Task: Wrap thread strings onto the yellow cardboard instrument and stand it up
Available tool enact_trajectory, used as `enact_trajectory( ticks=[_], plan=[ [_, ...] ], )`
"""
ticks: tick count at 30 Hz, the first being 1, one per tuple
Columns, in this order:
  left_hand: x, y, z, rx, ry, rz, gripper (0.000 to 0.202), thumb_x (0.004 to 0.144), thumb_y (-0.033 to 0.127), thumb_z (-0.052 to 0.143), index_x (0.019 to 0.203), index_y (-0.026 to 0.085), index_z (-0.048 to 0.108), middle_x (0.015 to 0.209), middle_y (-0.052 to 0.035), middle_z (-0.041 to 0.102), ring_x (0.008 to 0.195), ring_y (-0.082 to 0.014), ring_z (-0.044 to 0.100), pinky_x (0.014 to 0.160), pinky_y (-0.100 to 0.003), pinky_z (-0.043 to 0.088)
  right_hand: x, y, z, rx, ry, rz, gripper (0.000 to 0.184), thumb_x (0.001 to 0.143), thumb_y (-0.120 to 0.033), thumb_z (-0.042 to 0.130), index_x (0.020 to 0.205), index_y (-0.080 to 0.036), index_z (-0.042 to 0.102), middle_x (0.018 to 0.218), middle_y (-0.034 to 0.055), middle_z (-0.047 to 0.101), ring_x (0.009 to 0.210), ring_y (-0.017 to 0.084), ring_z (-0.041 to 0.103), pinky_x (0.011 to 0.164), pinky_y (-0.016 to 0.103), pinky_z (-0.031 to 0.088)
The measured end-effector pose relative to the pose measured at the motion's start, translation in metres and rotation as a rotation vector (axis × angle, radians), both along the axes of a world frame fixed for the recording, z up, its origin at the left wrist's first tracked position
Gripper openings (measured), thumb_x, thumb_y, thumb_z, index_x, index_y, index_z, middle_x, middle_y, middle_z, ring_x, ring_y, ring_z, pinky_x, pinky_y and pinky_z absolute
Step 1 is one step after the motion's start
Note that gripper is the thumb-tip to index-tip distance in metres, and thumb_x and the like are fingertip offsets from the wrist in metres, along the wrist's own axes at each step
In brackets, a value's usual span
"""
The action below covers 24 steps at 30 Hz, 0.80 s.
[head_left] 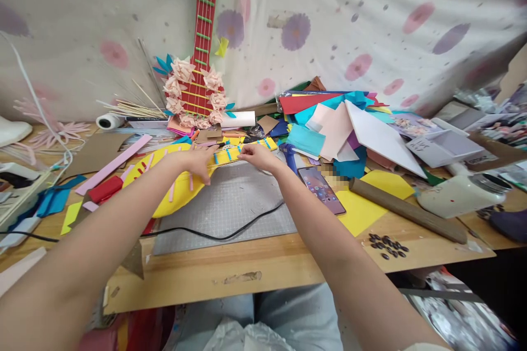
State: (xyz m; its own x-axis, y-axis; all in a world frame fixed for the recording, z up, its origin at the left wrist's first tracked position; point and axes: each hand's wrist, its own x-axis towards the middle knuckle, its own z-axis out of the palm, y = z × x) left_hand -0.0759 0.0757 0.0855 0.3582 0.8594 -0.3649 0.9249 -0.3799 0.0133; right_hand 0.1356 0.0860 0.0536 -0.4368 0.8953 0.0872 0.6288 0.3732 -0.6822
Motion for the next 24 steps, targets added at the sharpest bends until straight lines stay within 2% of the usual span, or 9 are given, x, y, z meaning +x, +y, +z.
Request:
enact_trajectory(
  ticks=[4,7,10,14,17,21,24],
  plan=[
    [-0.030,-0.014,0.009,-0.011,0.075,0.048,0.132,0.037,0.038,0.076,0.147,0.017,0.006,0.147,-0.0221,0.029,0.135,-0.0380,0.026,0.109,-0.050,0.015,-0.011,-0.013,0.008,0.022,0.003,0.073,0.018,0.081,-0.031,0.053,0.073,-0.016,0.058,0.071,-0.0015,0.056,0.066,0.010,0.047,0.060,0.021,0.030],
    [-0.041,-0.021,0.012,0.000,0.112,0.094,0.133,0.034,0.029,0.077,0.146,0.013,0.009,0.144,-0.0249,0.032,0.135,-0.0383,0.027,0.110,-0.051,0.011,-0.019,-0.022,0.016,0.002,-0.032,0.094,0.017,0.082,-0.030,0.052,0.077,-0.016,0.061,0.074,-0.0003,0.060,0.067,0.010,0.049,0.061,0.021,0.031],
    [-0.042,-0.026,0.010,0.006,0.165,0.086,0.132,0.032,0.022,0.077,0.146,0.014,0.010,0.147,-0.0246,0.028,0.136,-0.0389,0.025,0.111,-0.053,0.007,-0.024,-0.030,0.023,-0.029,-0.113,0.089,0.018,0.082,-0.031,0.054,0.079,-0.017,0.065,0.075,0.0004,0.062,0.068,0.011,0.051,0.062,0.022,0.032],
    [-0.034,-0.031,-0.001,0.013,0.271,0.064,0.131,0.033,0.011,0.074,0.146,0.016,0.010,0.148,-0.0235,0.025,0.138,-0.0378,0.019,0.111,-0.055,0.007,-0.024,-0.038,0.026,-0.099,-0.148,0.053,0.022,0.080,-0.033,0.056,0.073,-0.016,0.067,0.066,-0.0009,0.058,0.061,0.010,0.048,0.057,0.022,0.030],
    [-0.029,-0.036,-0.007,-0.004,0.283,0.059,0.128,0.034,0.006,0.072,0.146,0.015,0.011,0.147,-0.0236,0.028,0.137,-0.0382,0.022,0.110,-0.054,0.012,-0.017,-0.038,0.022,-0.139,-0.104,0.003,0.026,0.081,-0.036,0.054,0.072,-0.016,0.067,0.061,-0.0022,0.054,0.056,0.008,0.043,0.054,0.022,0.028],
    [-0.030,-0.042,-0.007,-0.002,0.327,0.056,0.122,0.039,0.006,0.071,0.146,0.010,0.011,0.146,-0.0247,0.028,0.136,-0.0368,0.024,0.111,-0.052,0.013,-0.004,-0.034,0.006,-0.148,-0.140,-0.038,0.025,0.081,-0.037,0.054,0.073,-0.016,0.066,0.062,-0.0018,0.055,0.056,0.009,0.043,0.055,0.023,0.028],
    [-0.032,-0.046,-0.005,0.003,0.362,0.039,0.116,0.045,0.008,0.069,0.146,0.011,0.011,0.147,-0.0230,0.027,0.137,-0.0345,0.024,0.112,-0.051,0.012,0.002,-0.032,-0.012,-0.058,-0.199,-0.028,0.022,0.083,-0.035,0.054,0.078,-0.017,0.066,0.069,0.0000,0.060,0.060,0.010,0.046,0.056,0.023,0.026]
  ],
)
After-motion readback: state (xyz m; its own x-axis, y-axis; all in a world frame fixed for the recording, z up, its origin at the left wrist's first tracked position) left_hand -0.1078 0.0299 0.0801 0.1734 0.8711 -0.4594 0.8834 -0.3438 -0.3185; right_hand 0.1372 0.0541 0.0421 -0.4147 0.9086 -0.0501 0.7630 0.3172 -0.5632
